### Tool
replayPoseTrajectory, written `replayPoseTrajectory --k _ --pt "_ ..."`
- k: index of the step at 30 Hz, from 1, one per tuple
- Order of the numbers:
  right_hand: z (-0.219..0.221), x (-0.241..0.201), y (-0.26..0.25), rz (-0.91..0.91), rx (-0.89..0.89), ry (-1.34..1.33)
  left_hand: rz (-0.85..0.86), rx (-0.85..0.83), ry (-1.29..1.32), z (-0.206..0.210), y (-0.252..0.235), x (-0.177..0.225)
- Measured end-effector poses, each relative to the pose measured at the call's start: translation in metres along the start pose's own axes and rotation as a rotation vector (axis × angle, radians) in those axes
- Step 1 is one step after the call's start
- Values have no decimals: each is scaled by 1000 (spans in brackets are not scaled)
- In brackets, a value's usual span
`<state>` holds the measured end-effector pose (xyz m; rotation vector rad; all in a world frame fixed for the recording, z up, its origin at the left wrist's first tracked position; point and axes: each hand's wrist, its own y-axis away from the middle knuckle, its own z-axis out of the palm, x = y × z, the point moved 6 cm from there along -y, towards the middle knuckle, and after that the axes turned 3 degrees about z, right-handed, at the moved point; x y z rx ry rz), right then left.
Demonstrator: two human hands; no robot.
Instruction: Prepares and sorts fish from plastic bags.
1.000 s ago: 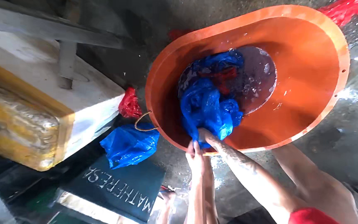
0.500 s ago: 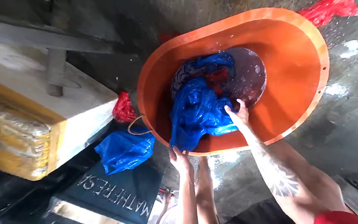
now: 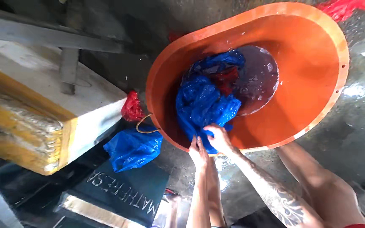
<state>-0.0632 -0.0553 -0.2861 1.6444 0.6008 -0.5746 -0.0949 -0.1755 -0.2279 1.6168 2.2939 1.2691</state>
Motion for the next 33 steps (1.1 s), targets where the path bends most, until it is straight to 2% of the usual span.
replayPoseTrajectory --k 4,7,9,11,13,15,17,19,21,23,24,25,26,28,31,33 --pt "42 -6 -16 6 -312 43 128 -160 -140 -17 12 -7" --pt "57 5 -64 61 -278 193 150 -183 32 -25 25 -19" --pt "73 17 -92 128 -336 330 94 -185 172 -28 25 -18" --pt "85 25 -106 174 -396 434 50 -185 180 -23 19 -15" --pt "81 23 -105 192 -422 412 22 -130 146 -22 15 -17" --pt "56 16 -92 108 -380 323 -15 -5 157 -31 8 -20" --pt "5 18 -61 51 -274 264 -73 172 193 -42 0 -27" --pt "-55 47 -29 118 -178 282 -147 295 273 -49 -7 -36" --pt "-115 82 -6 337 -117 409 -239 363 378 -45 -10 -41" --pt "-158 90 5 538 -25 582 -398 386 473 -32 -5 -43" --pt "-169 83 -1 515 63 624 -497 366 522 -23 -2 -44" --pt "-171 74 -13 410 151 634 -596 333 566 -14 3 -45" --pt "-166 66 -31 276 192 593 -677 295 632 -5 8 -46" --pt "-139 57 -81 98 164 365 -730 239 786 8 14 -47" --pt "-75 59 -138 70 56 53 -667 320 904 15 9 -44" --pt "-38 44 -137 99 65 22 -530 311 896 11 5 -37"
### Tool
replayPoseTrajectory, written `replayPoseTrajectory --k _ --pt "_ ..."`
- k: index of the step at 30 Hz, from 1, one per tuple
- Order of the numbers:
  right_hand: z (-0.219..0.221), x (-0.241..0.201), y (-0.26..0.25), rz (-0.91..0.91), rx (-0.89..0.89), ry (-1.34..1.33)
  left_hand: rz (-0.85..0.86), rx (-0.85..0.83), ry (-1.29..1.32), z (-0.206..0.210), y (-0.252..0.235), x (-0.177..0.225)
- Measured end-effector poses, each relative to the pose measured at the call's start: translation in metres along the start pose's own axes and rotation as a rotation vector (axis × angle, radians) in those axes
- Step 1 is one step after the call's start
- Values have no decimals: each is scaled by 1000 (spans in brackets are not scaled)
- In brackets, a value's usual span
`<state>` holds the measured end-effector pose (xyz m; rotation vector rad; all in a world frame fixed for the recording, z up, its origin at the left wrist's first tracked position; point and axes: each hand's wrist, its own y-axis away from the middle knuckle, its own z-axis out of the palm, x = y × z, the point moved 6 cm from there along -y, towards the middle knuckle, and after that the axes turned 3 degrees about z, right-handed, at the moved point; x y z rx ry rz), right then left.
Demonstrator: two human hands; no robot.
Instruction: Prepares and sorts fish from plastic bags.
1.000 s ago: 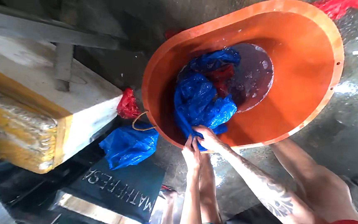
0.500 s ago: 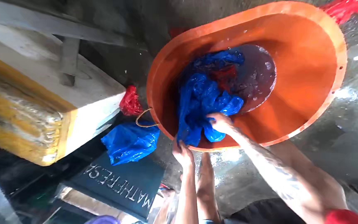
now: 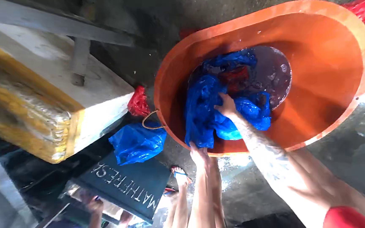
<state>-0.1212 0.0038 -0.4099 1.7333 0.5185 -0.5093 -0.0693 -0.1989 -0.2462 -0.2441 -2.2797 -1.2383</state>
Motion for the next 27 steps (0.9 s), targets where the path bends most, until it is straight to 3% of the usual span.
replayPoseTrajectory --k 3,5,8,12,15,18,21,23,24,27 --pt "39 -44 64 -73 -112 -5 226 -198 -297 5 12 15" --pt "79 -59 111 -119 -345 -16 359 -265 -587 -1 20 23" --pt "124 -43 113 -54 -648 153 447 -306 -897 -27 32 35" --pt "150 -27 87 89 -757 396 469 -303 -764 -55 41 35" --pt "138 -43 100 100 -846 527 402 -257 -664 -55 48 25" --pt "84 -77 118 81 -711 448 332 -194 -728 -55 39 19" --pt "-5 -93 96 86 -165 364 278 -138 -815 -72 13 4" --pt "-49 -66 52 150 107 396 244 -128 -857 -76 1 6" --pt "-58 -38 26 201 115 415 227 -119 -871 -76 -2 11" --pt "-59 65 -8 327 -156 453 167 -82 -778 -76 -3 19"
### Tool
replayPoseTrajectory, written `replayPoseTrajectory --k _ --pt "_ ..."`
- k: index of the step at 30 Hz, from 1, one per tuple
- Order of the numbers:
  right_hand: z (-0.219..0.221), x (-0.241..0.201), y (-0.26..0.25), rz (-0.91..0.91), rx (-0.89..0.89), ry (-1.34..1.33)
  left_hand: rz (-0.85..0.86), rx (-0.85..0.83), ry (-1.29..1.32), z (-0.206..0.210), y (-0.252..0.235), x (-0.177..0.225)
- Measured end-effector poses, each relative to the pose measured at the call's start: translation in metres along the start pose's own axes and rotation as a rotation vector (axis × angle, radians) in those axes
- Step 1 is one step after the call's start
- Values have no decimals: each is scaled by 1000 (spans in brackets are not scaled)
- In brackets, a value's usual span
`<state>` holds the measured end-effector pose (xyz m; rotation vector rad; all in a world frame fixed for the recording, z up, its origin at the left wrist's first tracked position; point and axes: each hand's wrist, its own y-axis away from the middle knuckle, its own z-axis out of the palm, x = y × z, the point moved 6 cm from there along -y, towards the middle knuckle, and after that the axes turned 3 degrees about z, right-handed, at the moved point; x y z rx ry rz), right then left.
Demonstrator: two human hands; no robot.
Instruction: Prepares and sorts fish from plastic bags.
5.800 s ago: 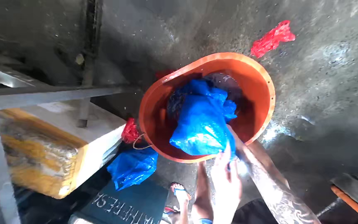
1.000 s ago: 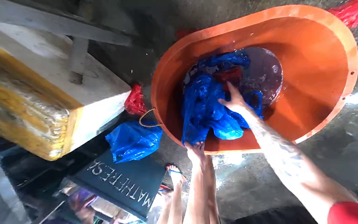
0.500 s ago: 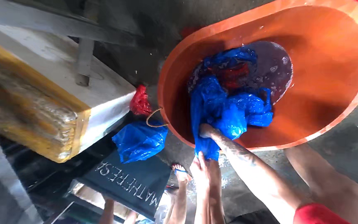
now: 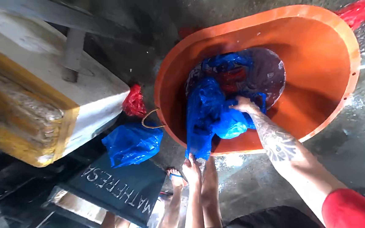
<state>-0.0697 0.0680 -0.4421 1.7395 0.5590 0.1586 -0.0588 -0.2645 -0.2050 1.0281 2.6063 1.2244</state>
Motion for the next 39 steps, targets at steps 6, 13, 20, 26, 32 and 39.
replayPoseTrajectory --k 6,13,20,26,32,39 --pt "-42 -7 101 -136 176 -172 -271 35 739 26 2 19" --pt "-124 56 192 36 530 16 -443 15 985 73 17 39" --pt "-117 -65 133 -324 484 8 -391 133 836 71 12 10" --pt "39 -135 74 -281 65 -71 -66 131 322 40 22 17" --pt "121 -106 86 -326 8 332 316 23 -8 26 43 49" --pt "26 -105 80 -225 -101 101 77 -14 107 32 53 4"
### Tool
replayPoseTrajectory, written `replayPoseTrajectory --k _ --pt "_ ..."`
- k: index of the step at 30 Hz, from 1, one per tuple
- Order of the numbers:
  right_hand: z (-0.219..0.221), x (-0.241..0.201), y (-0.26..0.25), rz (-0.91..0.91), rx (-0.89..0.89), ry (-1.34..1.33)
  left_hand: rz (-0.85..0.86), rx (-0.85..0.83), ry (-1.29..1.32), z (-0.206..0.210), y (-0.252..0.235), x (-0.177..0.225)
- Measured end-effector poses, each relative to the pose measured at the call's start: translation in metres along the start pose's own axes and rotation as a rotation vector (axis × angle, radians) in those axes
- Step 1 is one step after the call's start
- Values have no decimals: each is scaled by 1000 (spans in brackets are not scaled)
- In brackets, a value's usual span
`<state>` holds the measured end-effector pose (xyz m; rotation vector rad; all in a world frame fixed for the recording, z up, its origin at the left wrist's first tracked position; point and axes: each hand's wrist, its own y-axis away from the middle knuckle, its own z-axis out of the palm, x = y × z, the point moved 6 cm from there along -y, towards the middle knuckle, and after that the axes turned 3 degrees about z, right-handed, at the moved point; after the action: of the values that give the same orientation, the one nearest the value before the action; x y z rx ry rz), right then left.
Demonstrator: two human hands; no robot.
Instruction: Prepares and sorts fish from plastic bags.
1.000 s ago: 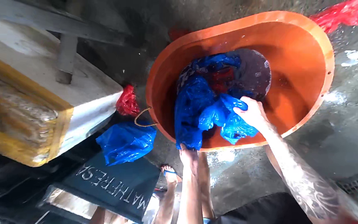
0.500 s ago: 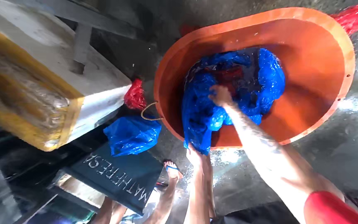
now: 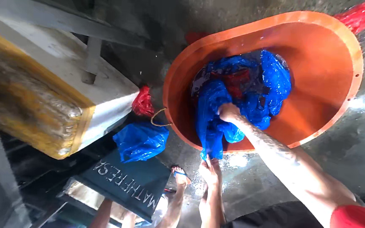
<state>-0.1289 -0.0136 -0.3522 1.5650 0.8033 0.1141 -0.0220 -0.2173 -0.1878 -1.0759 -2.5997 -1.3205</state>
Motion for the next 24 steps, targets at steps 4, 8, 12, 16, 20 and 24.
replayPoseTrajectory --k 4,8,12,16,20,24 --pt "-46 -30 -3 47 386 -120 -178 71 285 7 -9 -10" --pt "-17 -30 -52 79 321 -20 -519 -10 568 25 -8 -30" --pt "-22 -4 -77 188 337 53 -461 24 575 35 -11 -31" --pt "-21 23 -93 49 179 -72 -446 57 807 38 -12 -28" --pt "-57 43 -46 -112 284 -222 -412 137 770 36 -13 -5" --pt "-94 60 60 -177 527 -159 -197 180 366 11 -7 29"
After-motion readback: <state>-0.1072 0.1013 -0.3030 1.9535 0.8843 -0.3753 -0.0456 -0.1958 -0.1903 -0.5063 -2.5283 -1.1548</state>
